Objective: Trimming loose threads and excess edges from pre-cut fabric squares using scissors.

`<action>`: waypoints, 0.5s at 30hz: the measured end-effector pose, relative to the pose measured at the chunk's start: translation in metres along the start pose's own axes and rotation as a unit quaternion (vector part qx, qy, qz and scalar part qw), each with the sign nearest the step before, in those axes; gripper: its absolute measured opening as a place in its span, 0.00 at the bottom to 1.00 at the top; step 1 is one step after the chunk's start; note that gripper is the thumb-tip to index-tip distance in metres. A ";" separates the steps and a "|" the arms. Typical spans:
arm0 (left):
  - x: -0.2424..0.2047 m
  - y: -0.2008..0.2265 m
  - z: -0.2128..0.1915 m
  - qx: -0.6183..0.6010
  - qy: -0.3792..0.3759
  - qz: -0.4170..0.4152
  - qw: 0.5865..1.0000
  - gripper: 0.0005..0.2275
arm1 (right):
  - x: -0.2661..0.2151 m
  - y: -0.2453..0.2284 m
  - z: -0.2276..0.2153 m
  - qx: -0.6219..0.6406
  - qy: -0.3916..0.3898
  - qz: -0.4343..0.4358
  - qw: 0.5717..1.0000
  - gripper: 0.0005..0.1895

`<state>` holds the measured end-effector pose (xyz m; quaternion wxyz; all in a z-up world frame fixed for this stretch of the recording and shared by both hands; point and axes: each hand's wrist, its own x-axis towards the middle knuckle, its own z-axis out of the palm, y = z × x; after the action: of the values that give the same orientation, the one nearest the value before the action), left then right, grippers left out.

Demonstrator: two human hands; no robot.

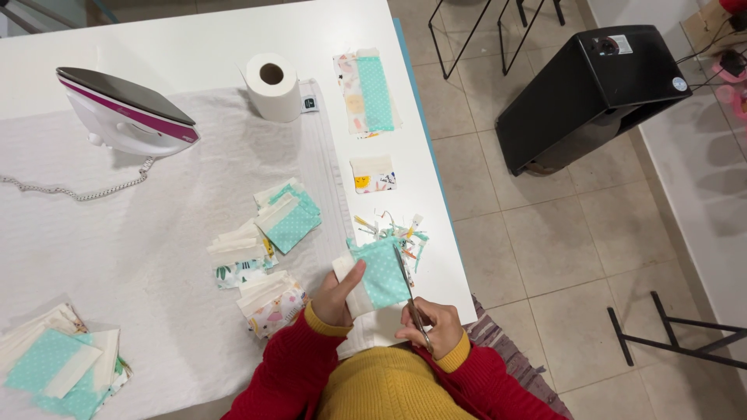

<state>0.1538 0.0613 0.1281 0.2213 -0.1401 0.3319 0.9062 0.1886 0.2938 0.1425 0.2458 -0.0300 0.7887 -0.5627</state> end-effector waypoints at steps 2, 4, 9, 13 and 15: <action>0.000 -0.003 -0.002 0.005 -0.010 -0.005 1.000 0.16 | 0.001 0.004 -0.001 0.016 -0.010 -0.051 0.999 0.18; -0.002 -0.005 -0.002 0.018 -0.054 -0.013 0.998 0.16 | 0.005 0.007 0.000 0.013 0.006 -0.070 0.997 0.17; 0.004 -0.012 0.002 -0.001 -0.036 -0.017 0.999 0.15 | 0.008 0.016 0.003 0.019 0.018 -0.054 0.998 0.16; 0.013 -0.030 -0.020 -0.013 -0.035 -0.033 0.999 0.15 | 0.011 0.027 0.008 0.030 0.028 0.047 0.998 0.14; 0.039 -0.065 -0.089 0.158 0.021 0.017 0.987 0.14 | 0.012 0.048 0.008 0.054 0.026 0.054 0.997 0.13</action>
<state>0.1624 0.0589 0.0117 0.2179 -0.1165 0.4783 0.8427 0.1920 0.3003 0.0930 0.2567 0.0407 0.7637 -0.5910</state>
